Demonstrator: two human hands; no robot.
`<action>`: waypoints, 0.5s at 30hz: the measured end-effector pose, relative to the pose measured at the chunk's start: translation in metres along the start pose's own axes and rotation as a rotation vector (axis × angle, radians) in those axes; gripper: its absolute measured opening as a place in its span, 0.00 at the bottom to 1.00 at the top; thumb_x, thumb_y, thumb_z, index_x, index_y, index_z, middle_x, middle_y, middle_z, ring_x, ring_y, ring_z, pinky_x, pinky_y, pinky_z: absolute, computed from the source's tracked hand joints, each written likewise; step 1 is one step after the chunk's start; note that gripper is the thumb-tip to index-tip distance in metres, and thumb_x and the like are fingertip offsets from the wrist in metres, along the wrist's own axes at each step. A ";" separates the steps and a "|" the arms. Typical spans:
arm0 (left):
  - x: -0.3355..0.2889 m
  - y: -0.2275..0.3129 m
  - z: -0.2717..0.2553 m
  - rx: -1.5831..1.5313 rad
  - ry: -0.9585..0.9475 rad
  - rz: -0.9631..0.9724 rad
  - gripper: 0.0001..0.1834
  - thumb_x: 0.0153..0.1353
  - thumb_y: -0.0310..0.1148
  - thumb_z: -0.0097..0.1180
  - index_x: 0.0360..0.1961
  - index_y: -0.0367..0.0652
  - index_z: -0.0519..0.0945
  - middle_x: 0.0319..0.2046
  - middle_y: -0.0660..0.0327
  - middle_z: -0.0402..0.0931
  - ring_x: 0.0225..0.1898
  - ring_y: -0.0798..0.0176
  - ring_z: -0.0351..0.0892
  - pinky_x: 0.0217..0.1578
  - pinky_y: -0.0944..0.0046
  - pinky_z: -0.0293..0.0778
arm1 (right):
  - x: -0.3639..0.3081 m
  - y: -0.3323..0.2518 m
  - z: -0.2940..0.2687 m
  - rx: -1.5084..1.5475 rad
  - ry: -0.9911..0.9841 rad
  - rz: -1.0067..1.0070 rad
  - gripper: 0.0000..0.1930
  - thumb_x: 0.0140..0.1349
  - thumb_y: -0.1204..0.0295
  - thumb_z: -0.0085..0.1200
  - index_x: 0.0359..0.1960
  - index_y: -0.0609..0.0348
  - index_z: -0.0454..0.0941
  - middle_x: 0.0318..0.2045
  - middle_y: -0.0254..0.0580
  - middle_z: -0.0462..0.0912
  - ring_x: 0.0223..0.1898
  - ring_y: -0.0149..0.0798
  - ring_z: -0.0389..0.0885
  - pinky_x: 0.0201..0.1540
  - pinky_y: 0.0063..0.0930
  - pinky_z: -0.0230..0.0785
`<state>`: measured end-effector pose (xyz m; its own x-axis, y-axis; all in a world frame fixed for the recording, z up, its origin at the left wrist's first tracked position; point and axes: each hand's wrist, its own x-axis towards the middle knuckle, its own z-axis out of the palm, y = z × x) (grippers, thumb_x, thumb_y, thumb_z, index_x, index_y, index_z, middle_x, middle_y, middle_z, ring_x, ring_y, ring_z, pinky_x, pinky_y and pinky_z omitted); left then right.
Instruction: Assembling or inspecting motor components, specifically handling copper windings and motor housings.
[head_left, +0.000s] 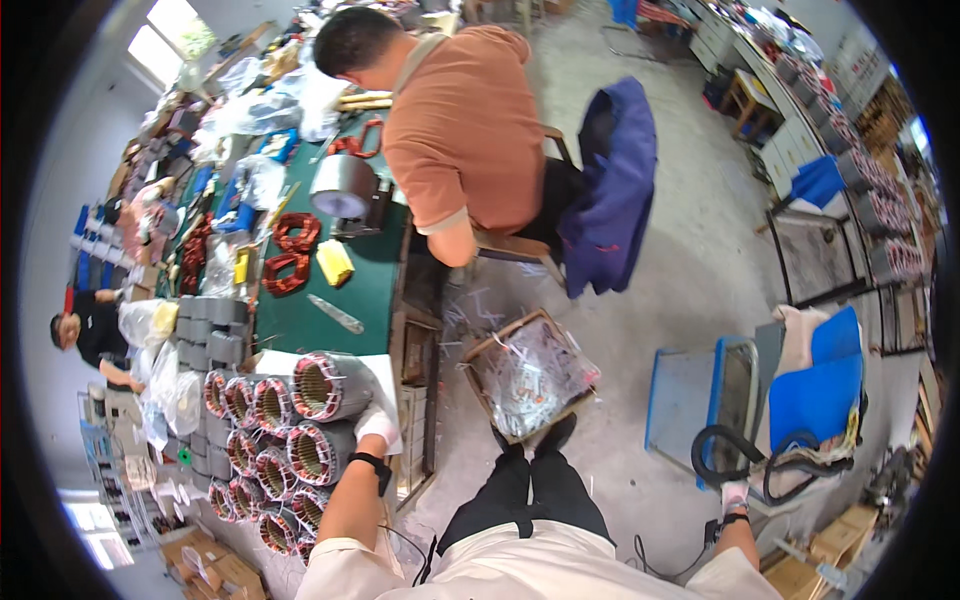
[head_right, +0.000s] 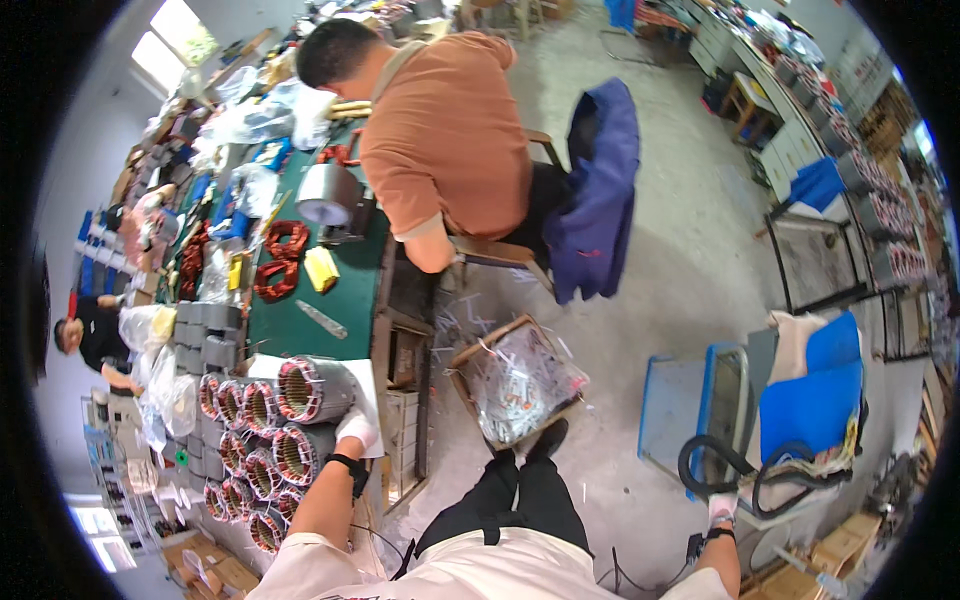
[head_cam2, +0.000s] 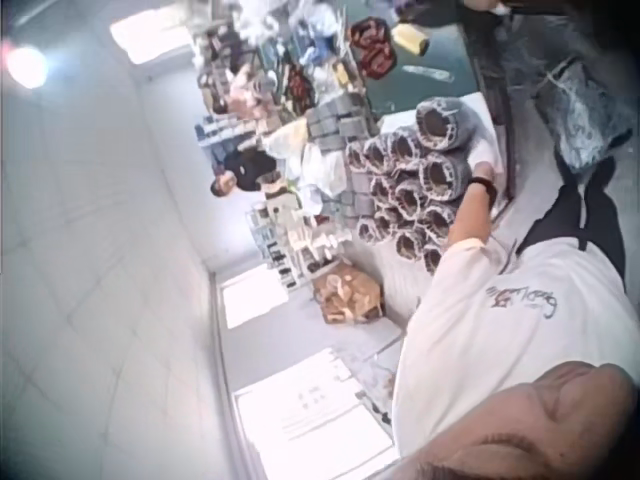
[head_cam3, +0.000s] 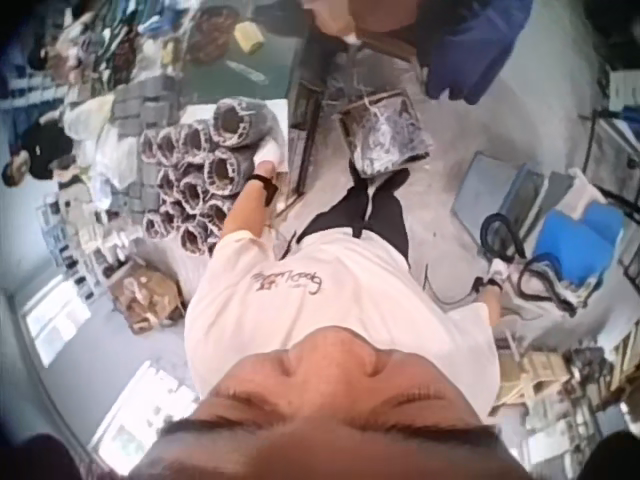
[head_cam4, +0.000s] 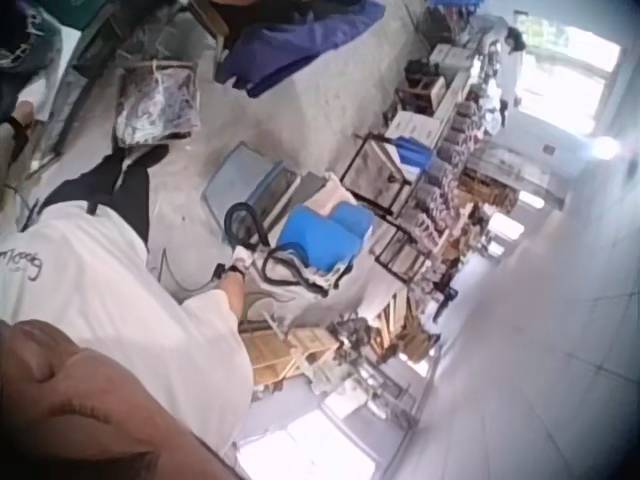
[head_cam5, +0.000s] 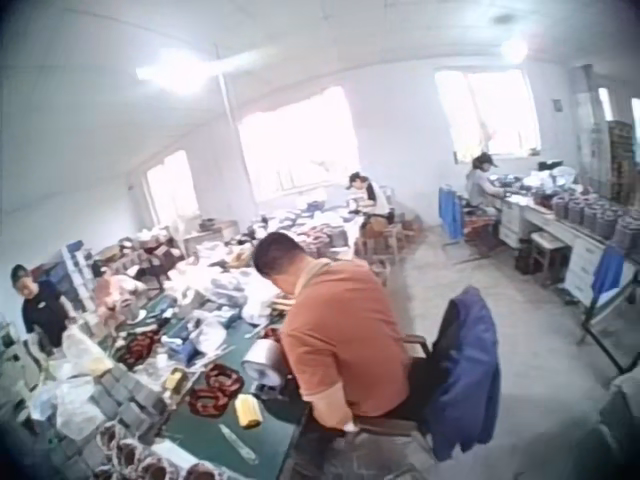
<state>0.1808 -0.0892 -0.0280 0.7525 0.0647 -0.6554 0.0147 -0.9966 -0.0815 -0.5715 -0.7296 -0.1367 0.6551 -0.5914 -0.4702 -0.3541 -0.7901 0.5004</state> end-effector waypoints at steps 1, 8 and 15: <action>-0.013 0.016 -0.022 0.065 -0.054 0.038 0.29 0.58 0.43 0.61 0.55 0.33 0.76 0.53 0.40 0.80 0.56 0.43 0.81 0.55 0.50 0.77 | -0.008 -0.005 0.003 0.014 -0.103 0.025 0.10 0.61 0.69 0.55 0.34 0.48 0.90 0.37 0.45 0.89 0.39 0.47 0.89 0.41 0.44 0.80; -0.023 0.007 -0.033 0.255 0.024 0.076 0.27 0.54 0.51 0.67 0.45 0.40 0.82 0.45 0.43 0.83 0.49 0.43 0.84 0.50 0.51 0.79 | 0.019 -0.037 -0.047 0.222 -0.156 0.037 0.14 0.65 0.65 0.48 0.42 0.52 0.87 0.47 0.47 0.86 0.50 0.52 0.83 0.54 0.46 0.74; 0.044 -0.037 0.024 1.127 -0.243 0.539 0.16 0.69 0.41 0.49 0.45 0.48 0.86 0.46 0.57 0.86 0.50 0.52 0.85 0.47 0.55 0.79 | 0.004 -0.034 -0.013 0.430 -0.230 0.372 0.14 0.63 0.63 0.49 0.38 0.55 0.87 0.41 0.46 0.88 0.47 0.50 0.86 0.48 0.43 0.75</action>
<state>0.1976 -0.0486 -0.0721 0.3478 -0.2067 -0.9145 -0.9095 -0.3115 -0.2754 -0.5480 -0.7025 -0.1461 0.2921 -0.8221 -0.4888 -0.8005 -0.4898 0.3454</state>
